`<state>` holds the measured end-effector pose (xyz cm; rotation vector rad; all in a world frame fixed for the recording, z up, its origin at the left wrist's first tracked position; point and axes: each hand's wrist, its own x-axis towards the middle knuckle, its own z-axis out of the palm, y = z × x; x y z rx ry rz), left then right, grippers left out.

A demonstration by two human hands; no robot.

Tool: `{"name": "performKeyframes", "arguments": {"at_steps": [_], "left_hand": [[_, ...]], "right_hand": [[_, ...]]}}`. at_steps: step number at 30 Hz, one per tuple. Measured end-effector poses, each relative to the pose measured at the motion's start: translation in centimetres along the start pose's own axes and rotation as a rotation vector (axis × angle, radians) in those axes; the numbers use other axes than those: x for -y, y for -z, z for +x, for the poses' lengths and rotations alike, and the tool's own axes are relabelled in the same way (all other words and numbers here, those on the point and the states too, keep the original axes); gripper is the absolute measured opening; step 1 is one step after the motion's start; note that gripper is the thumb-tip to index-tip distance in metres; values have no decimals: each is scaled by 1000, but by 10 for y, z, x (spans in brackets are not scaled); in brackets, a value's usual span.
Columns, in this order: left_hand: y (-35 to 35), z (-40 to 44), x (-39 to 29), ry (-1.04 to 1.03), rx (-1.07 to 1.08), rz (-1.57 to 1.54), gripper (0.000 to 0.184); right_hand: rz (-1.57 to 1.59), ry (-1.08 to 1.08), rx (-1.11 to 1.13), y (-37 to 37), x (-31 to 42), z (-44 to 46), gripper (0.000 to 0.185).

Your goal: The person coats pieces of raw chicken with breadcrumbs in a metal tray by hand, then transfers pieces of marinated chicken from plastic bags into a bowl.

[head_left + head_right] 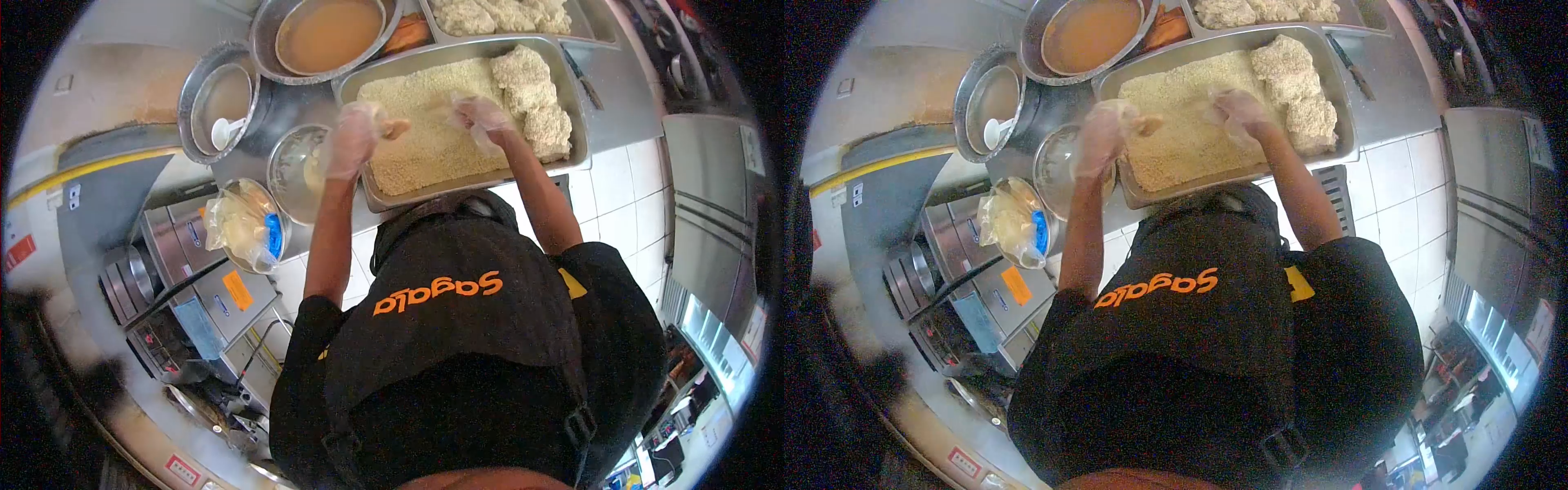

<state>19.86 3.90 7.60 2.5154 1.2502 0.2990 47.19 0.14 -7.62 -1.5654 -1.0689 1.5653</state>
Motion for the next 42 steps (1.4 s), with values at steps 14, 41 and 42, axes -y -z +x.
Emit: {"name": "performKeyframes", "arguments": {"at_steps": [14, 41, 42], "left_hand": [[-5, -67, 55, 645, -165, -67, 32], [-175, -175, 245, 753, 53, -1031, 26], [-120, -162, 197, 708, 63, -1001, 21]], "right_hand": [[-1296, 217, -336, -24, -8, 52, 29], [-897, 299, -65, -57, 31, 92, 38], [-854, 358, -44, -74, 35, 106, 40]]}}
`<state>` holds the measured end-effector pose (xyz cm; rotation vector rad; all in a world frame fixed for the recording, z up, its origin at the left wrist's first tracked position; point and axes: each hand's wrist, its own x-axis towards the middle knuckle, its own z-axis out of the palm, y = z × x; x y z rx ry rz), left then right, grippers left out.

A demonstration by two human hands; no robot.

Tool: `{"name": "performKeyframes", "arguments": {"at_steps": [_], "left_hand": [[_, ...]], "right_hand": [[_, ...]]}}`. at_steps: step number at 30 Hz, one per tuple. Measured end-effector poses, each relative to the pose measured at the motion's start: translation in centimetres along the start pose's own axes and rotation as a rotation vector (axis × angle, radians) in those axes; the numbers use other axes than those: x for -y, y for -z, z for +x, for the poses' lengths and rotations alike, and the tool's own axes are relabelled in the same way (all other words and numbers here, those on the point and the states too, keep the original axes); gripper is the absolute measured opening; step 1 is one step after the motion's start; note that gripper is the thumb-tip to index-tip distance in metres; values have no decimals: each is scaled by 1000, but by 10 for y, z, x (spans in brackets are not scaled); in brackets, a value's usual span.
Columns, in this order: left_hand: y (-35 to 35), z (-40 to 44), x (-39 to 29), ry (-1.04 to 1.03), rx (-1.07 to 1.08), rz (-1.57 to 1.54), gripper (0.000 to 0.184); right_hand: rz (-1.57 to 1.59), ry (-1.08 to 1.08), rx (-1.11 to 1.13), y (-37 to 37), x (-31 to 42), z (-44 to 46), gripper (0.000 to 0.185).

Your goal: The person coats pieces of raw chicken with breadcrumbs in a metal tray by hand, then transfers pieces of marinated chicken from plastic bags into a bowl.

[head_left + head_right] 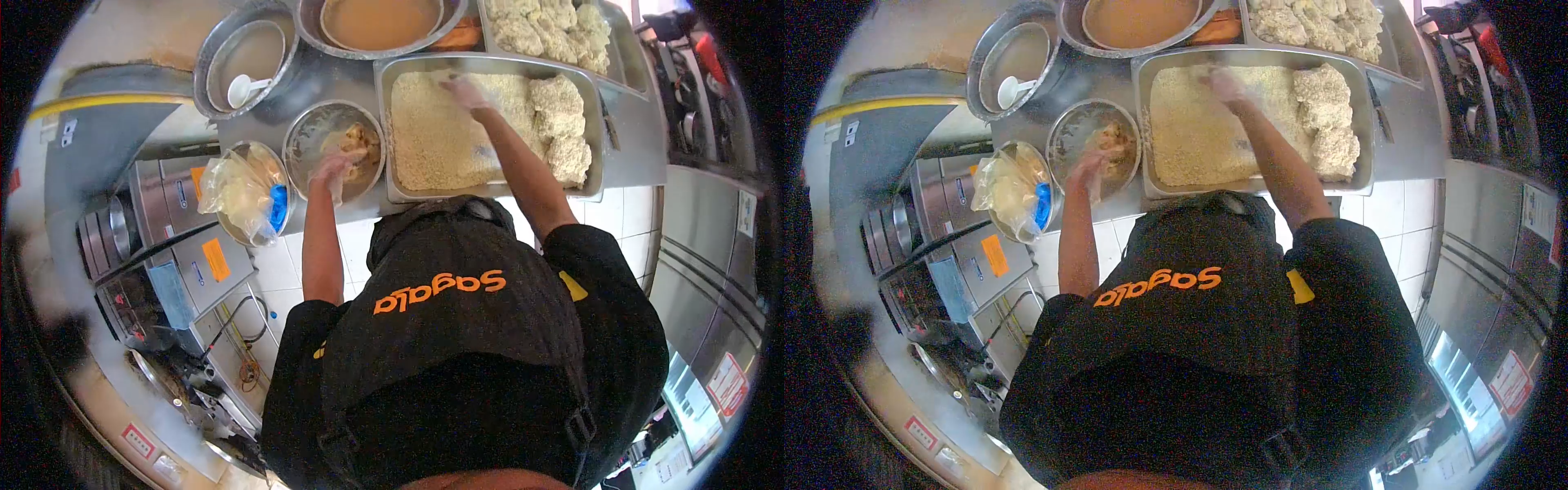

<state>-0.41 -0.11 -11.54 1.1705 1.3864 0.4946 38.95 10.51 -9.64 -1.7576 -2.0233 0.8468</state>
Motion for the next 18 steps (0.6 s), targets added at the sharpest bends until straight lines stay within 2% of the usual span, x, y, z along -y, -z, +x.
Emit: {"name": "performKeyframes", "arguments": {"at_steps": [2, 4, 5, 6, 8, 10, 12, 15, 17, 18], "left_hand": [[8, 0, 1, -48, 10, -117, 20], [5, -13, -20, -100, -38, -266, 21], [-11, -32, -75, -133, -89, -352, 22], [-25, -46, -109, -165, -140, -440, 24], [-32, -53, -114, -124, -124, -654, 28], [-34, -54, -111, -69, -115, -808, 32], [-35, -52, -101, 7, -108, -904, 34], [-34, -40, -74, 169, -205, -817, 34], [-35, -47, -29, 114, -91, -894, 33], [-31, -31, -31, 93, -89, -851, 32]], "right_hand": [[10, 242, -45, -56, -2, 27, 44], [-2, 54, 343, -18, 68, 14, 56], [-12, -42, 530, 1, 96, 8, 62], [-178, 11, 566, -4, 96, 7, 61], [-508, 124, 635, -23, 86, 1, 60], [-449, 59, 217, -46, 78, -39, 55], [-522, 167, -164, -56, 68, -71, 51], [-531, 145, -103, -42, 74, -79, 49], [-457, 69, -1, -52, 71, -90, 49], [-435, 39, 6, -45, 72, -74, 49]]}}
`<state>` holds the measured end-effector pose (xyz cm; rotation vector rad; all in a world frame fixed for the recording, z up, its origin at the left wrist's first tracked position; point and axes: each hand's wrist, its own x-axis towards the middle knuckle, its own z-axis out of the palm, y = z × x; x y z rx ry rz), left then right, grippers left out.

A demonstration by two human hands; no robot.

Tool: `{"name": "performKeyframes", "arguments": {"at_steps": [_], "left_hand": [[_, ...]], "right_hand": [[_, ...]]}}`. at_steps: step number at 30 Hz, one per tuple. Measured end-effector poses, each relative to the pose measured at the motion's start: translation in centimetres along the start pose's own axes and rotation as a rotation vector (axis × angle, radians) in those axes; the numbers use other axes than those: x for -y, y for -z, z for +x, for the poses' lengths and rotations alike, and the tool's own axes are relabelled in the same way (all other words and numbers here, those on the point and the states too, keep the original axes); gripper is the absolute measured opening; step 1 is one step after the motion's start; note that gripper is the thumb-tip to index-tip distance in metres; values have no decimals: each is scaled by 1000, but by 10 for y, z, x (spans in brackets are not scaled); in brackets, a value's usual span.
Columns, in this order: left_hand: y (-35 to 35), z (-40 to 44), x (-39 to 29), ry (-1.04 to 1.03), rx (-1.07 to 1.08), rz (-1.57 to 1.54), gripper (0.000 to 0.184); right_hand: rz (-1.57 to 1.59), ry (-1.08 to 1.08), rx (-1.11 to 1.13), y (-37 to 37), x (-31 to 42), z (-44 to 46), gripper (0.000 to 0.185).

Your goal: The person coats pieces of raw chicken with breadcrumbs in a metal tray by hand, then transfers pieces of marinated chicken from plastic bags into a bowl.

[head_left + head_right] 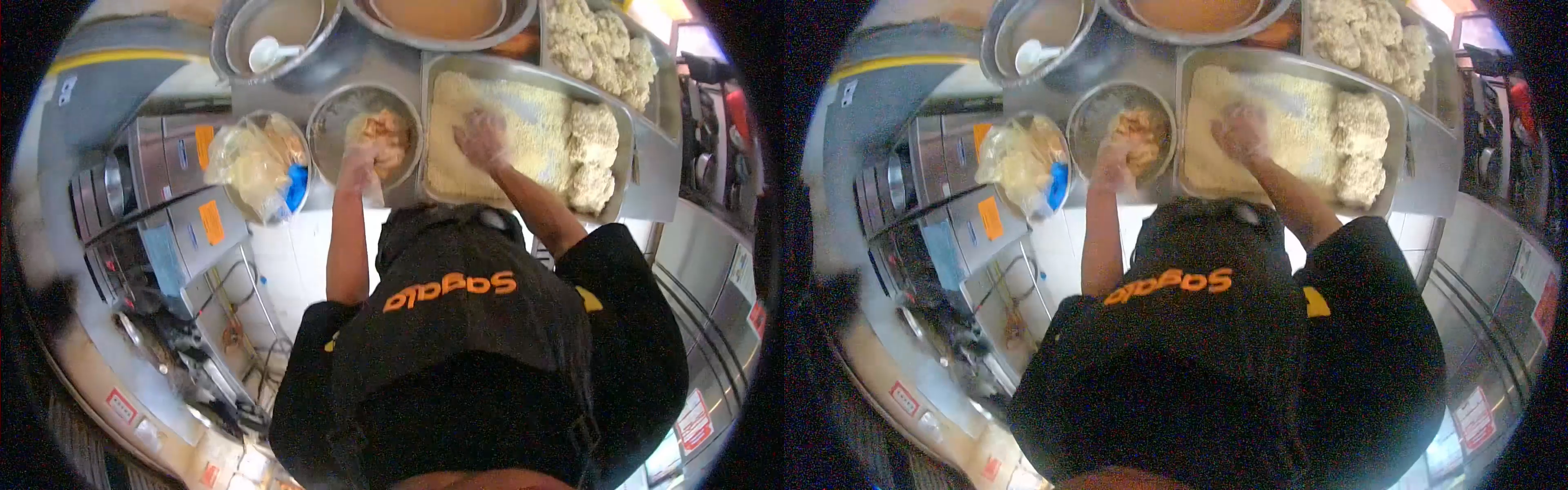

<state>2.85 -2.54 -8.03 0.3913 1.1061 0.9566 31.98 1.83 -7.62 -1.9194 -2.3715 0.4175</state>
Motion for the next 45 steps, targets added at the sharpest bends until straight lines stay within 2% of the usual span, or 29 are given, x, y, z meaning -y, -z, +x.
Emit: {"name": "performKeyframes", "arguments": {"at_steps": [1, 3, 6, 7, 9, 10, 12, 14, 17, 18, 20, 22, 24, 26, 27, 29, 32, 33, 35, 37, 39, 40, 42, 44, 45], "left_hand": [[-1, 15, -6, -20, 8, 42, 31], [-2, 16, 4, -4, -201, 256, 28], [-16, 4, -9, -82, -213, 137, 26], [-20, -2, -19, -81, -208, 117, 26], [-29, -18, -34, 32, -107, 144, 27], [-36, -5, -41, -9, -35, 79, 28], [-40, -9, -38, -44, 65, -67, 29], [-58, -25, -48, -72, 65, -91, 26], [-54, -28, -50, -58, 111, -118, 27], [-48, -25, -45, -38, 138, -127, 28], [-30, -16, -22, -78, -1, -38, 27], [-14, 0, -13, -105, -115, 39, 28], [0, 9, -6, -90, -213, 101, 29], [7, 19, -2, -27, -182, -98, 29], [9, 20, -1, 9, -168, -194, 30], [-9, 4, -17, 85, -112, -175, 27], [-10, 1, -19, 128, 24, -224, 24], [-9, 3, -16, 135, 80, -254, 24], [-32, -16, -28, 32, 22, -194, 21], [-37, -19, -31, -46, 7, -123, 19], [-23, -13, -29, -103, 34, -40, 18], [-24, -15, -33, -67, 18, -12, 18], [-29, -24, -47, 3, -17, 46, 20], [-37, -31, -52, -41, -118, 199, 20], [-40, -32, -54, -66, -163, 277, 20]], "right_hand": [[125, -85, 68, 8, -5, 17, 48], [389, -240, 263, 17, -7, 23, 48], [-18, 68, -298, -24, -28, 19, 37], [-183, 41, -83, 5, -14, 14, 39], [-71, -98, 23, 9, -3, -3, 39], [-38, -149, 25, 16, -13, 20, 39], [-54, -77, -282, -49, -53, 19, 45], [-120, -104, -328, -1, -28, 10, 49], [380, -105, 197, 19, -51, -5, 59], [404, -86, 297, 14, -60, -11, 60], [456, -50, 504, -5, -74, -27, 61], [537, 160, 594, 8, -77, -22, 57], [535, 170, 578, 34, -74, -21, 47], [456, -21, 457, 74, -53, -24, 34], [359, 33, 360, 69, -60, -22, 34], [156, 134, 160, 58, -80, -14, 35], [154, -5, 30, 72, -64, -18, 27], [197, 9, 34, 66, -68, -27, 28], [276, 34, 39, 50, -77, -47, 31], [3, -113, 568, 78, -60, -58, 34], [-34, 61, 699, 71, -63, -66, 40], [67, 299, 560, 42, -78, -79, 43], [365, 446, 429, 27, -79, -82, 49], [762, 255, 456, 30, -45, -70, 52], [1017, 119, 540, 24, -30, -62, 53]]}}
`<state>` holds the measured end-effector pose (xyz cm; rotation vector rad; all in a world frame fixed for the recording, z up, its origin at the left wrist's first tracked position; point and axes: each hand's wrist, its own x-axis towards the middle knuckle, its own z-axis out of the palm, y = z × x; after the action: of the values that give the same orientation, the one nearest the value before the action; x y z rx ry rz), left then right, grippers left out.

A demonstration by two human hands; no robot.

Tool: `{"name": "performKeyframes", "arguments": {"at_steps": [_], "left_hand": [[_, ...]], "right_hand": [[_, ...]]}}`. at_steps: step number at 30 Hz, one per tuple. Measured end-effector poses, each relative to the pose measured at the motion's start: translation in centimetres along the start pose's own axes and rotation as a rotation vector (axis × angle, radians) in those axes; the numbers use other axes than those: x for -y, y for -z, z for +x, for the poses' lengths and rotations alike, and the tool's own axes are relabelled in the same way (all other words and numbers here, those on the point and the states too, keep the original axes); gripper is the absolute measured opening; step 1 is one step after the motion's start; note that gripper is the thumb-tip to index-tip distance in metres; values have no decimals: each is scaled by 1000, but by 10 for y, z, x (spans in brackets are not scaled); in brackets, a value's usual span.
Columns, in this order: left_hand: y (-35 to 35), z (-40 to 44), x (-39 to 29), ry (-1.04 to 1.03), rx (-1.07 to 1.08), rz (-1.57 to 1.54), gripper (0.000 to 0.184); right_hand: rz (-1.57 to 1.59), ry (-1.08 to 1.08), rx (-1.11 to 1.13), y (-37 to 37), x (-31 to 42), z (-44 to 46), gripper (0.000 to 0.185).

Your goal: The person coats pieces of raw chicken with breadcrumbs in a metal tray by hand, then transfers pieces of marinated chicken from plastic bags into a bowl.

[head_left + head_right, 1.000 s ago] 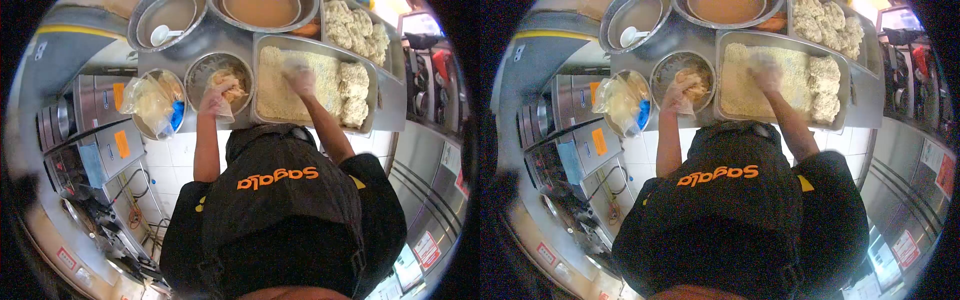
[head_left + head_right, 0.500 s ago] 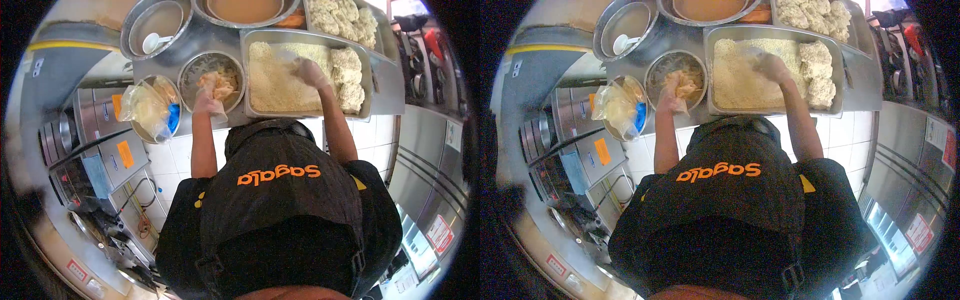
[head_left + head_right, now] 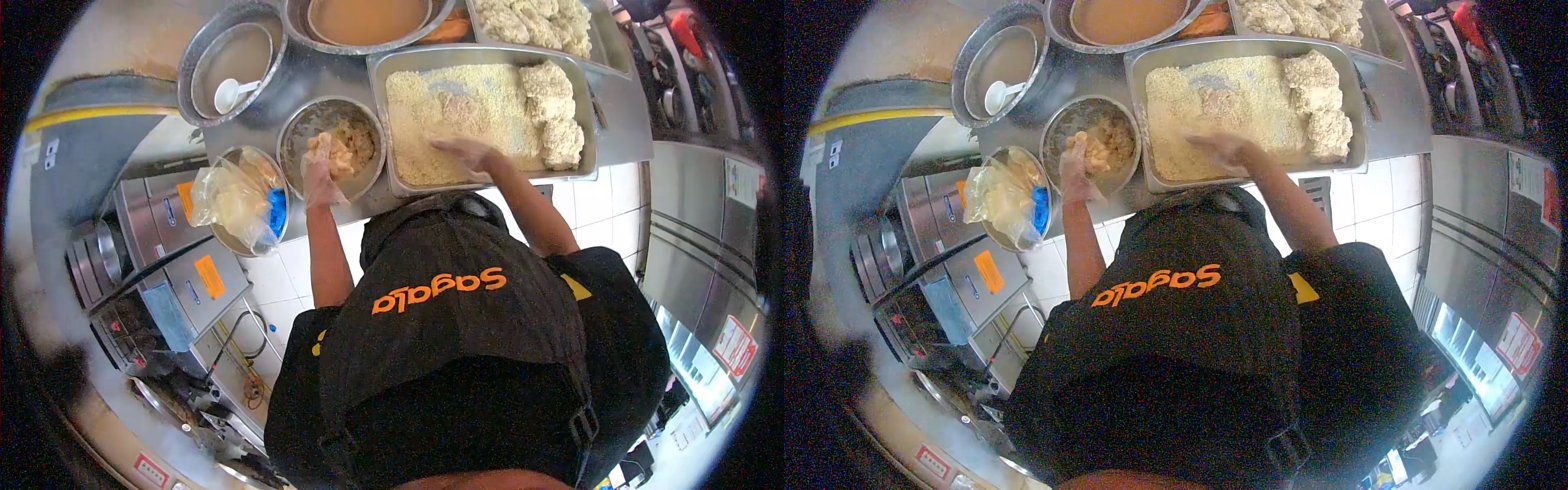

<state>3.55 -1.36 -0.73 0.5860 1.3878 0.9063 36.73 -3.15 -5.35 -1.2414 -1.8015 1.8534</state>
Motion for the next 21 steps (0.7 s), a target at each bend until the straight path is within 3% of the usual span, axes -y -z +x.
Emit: {"name": "performKeyframes", "arguments": {"at_steps": [2, 4, 6, 8, 9, 11, 12, 14, 17, 18, 21], "left_hand": [[4, 4, 9, -48, 77, -69, 25], [14, 15, 24, -96, 210, -76, 28], [31, 25, 35, -138, 390, -21, 28], [19, 4, 16, -126, 395, -81, 29], [15, -4, 8, -120, 393, -112, 30], [32, -1, 18, -282, 236, 617, 33], [44, 3, 25, -353, 146, 983, 35], [65, 22, 46, -324, 73, 1127, 39], [43, 6, 22, -452, -19, 1097, 40], [33, -3, 12, -518, -50, 1044, 40], [48, 14, 42, -424, -66, 711, 34]], "right_hand": [[566, -160, 21, -18, -4, 28, 55], [386, -124, -43, -21, -8, 41, 55], [484, -222, -138, -18, -11, 42, 54], [849, -448, -266, -6, -7, 39, 53], [926, -364, -251, 5, -11, 39, 51], [1086, -201, -216, 37, -32, 41, 46], [501, -67, -286, 57, -51, 41, 47], [-672, 209, -364, 92, -90, 48, 49], [-874, -140, -410, 111, -87, 81, 37], [-1070, -156, -551, 94, -61, 77, 27], [-1068, -342, -536, 23, -14, 78, 30]]}}
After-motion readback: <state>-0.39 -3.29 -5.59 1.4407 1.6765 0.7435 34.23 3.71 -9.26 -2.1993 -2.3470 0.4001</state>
